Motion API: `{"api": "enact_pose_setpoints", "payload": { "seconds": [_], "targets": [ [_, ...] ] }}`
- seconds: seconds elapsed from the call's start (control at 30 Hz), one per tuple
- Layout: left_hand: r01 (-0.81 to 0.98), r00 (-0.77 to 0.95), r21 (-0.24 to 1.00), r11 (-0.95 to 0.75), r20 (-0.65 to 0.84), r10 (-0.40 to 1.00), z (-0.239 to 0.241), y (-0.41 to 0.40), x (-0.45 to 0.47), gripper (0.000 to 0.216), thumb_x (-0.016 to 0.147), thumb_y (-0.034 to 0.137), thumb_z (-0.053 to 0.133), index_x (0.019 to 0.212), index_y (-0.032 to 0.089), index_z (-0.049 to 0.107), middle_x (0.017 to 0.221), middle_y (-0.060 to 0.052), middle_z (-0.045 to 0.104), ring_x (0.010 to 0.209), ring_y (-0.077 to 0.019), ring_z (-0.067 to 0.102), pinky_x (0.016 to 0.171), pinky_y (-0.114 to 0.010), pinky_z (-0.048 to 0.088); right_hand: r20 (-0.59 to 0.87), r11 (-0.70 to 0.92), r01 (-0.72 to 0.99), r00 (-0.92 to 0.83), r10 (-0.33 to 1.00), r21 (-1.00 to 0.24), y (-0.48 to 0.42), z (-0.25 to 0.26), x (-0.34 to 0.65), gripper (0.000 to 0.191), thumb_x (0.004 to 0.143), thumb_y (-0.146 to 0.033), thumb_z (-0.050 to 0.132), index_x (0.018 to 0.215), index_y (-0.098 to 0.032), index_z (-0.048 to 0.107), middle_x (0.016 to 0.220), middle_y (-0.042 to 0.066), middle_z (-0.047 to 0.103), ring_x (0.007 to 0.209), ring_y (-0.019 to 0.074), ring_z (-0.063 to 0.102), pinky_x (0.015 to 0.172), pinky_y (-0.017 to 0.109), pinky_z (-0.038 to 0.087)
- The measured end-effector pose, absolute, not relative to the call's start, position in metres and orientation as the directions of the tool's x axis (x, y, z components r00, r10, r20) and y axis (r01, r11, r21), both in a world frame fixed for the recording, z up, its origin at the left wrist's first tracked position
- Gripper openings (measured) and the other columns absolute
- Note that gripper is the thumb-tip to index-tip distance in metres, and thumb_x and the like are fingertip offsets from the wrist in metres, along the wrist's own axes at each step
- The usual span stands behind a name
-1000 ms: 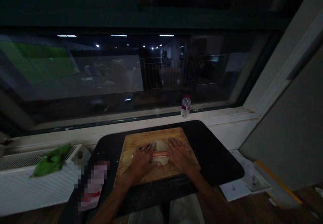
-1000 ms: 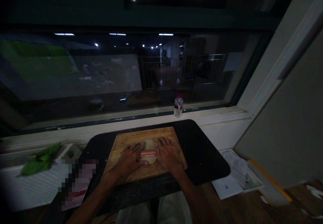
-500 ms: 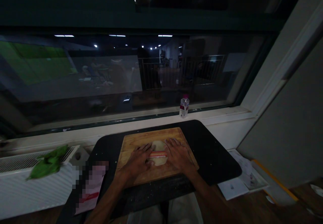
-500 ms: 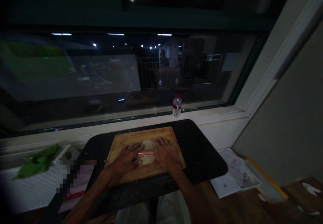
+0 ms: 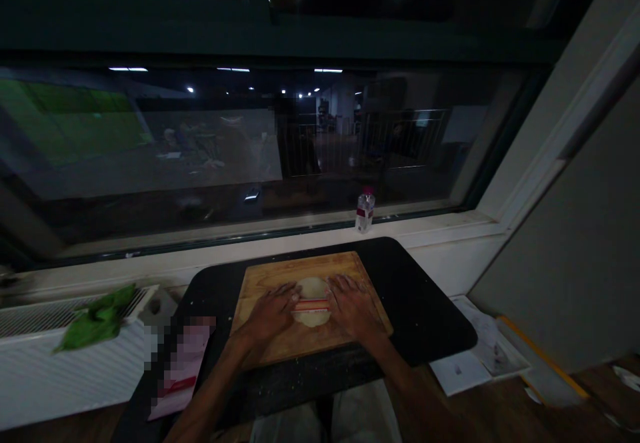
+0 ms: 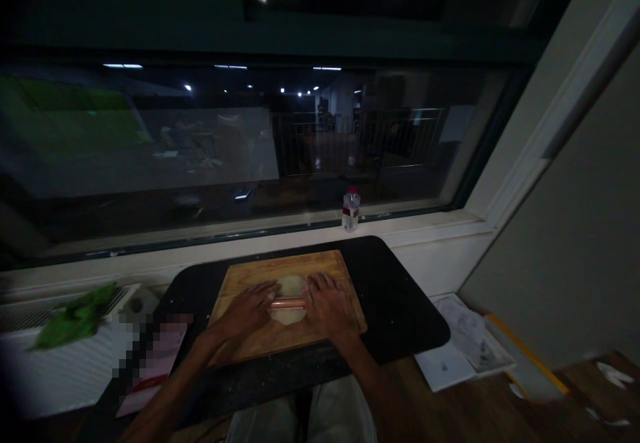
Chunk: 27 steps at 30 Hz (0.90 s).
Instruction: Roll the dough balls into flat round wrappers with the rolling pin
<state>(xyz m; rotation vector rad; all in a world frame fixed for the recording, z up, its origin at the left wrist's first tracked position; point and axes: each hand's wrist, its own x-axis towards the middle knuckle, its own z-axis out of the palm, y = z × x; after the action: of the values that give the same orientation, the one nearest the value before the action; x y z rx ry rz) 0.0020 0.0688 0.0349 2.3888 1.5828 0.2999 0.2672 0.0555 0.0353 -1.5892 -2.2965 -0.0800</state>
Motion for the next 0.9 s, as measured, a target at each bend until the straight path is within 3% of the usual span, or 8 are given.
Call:
{"api": "enact_pose_setpoints", "payload": {
  "seconds": [0.1, 0.2, 0.4, 0.57, 0.9],
  "targets": [
    [0.936, 0.279, 0.197, -0.291, 0.084, 0.957, 0.03, 0.063, 0.014, 0.056, 0.115, 0.035, 0.029, 0.159, 0.023, 0.061, 0.169, -0.01, 0.056, 0.162, -0.0259, 0.045, 0.135, -0.049, 0.035, 0.306, 0.313, 0.936, -0.254, 0.918, -0.163, 0.042, 0.033, 0.261, 0.047, 0.116, -0.035, 0.042, 0.153, -0.024, 0.067, 0.159, 0.01, 0.065, 0.151, 0.0316, 0.054, 0.124, 0.049, 0.042],
    [0.948, 0.279, 0.116, -0.296, 0.144, 0.95, 0.028, 0.055, 0.022, 0.056, 0.113, 0.032, 0.029, 0.156, 0.018, 0.063, 0.169, -0.013, 0.056, 0.163, -0.0294, 0.044, 0.136, -0.051, 0.031, 0.312, 0.26, 0.947, -0.194, 0.93, -0.187, 0.025, 0.027, 0.252, 0.047, 0.116, -0.035, 0.042, 0.154, -0.022, 0.067, 0.158, 0.012, 0.066, 0.149, 0.0323, 0.057, 0.124, 0.049, 0.043],
    [0.928, 0.316, 0.135, -0.347, 0.206, 0.926, 0.023, 0.043, 0.016, 0.057, 0.113, 0.031, 0.029, 0.158, 0.017, 0.061, 0.167, -0.012, 0.058, 0.161, -0.0299, 0.047, 0.134, -0.054, 0.034, 0.322, 0.187, 0.953, -0.104, 0.941, -0.237, -0.005, 0.012, 0.238, 0.051, 0.115, -0.036, 0.042, 0.161, -0.026, 0.06, 0.167, 0.011, 0.056, 0.154, 0.0383, 0.052, 0.121, 0.06, 0.046],
    [0.922, 0.317, 0.133, -0.364, 0.284, 0.905, 0.01, 0.031, 0.008, 0.058, 0.114, 0.032, 0.028, 0.164, 0.019, 0.054, 0.172, -0.008, 0.053, 0.164, -0.0267, 0.042, 0.136, -0.051, 0.033, 0.346, 0.19, 0.951, -0.097, 0.933, -0.245, -0.022, -0.003, 0.233, 0.055, 0.114, -0.037, 0.042, 0.167, -0.028, 0.053, 0.172, 0.009, 0.049, 0.161, 0.039, 0.044, 0.126, 0.062, 0.04],
    [0.937, 0.298, 0.072, -0.341, 0.346, 0.89, 0.009, 0.052, 0.016, 0.057, 0.115, 0.035, 0.029, 0.164, 0.017, 0.054, 0.169, -0.01, 0.056, 0.163, -0.0286, 0.044, 0.131, -0.052, 0.04, 0.338, 0.217, 0.962, -0.151, 0.929, -0.168, 0.006, 0.023, 0.243, 0.05, 0.116, -0.034, 0.04, 0.156, -0.016, 0.064, 0.166, 0.013, 0.058, 0.159, 0.0348, 0.045, 0.129, 0.054, 0.034]
  ]
}}
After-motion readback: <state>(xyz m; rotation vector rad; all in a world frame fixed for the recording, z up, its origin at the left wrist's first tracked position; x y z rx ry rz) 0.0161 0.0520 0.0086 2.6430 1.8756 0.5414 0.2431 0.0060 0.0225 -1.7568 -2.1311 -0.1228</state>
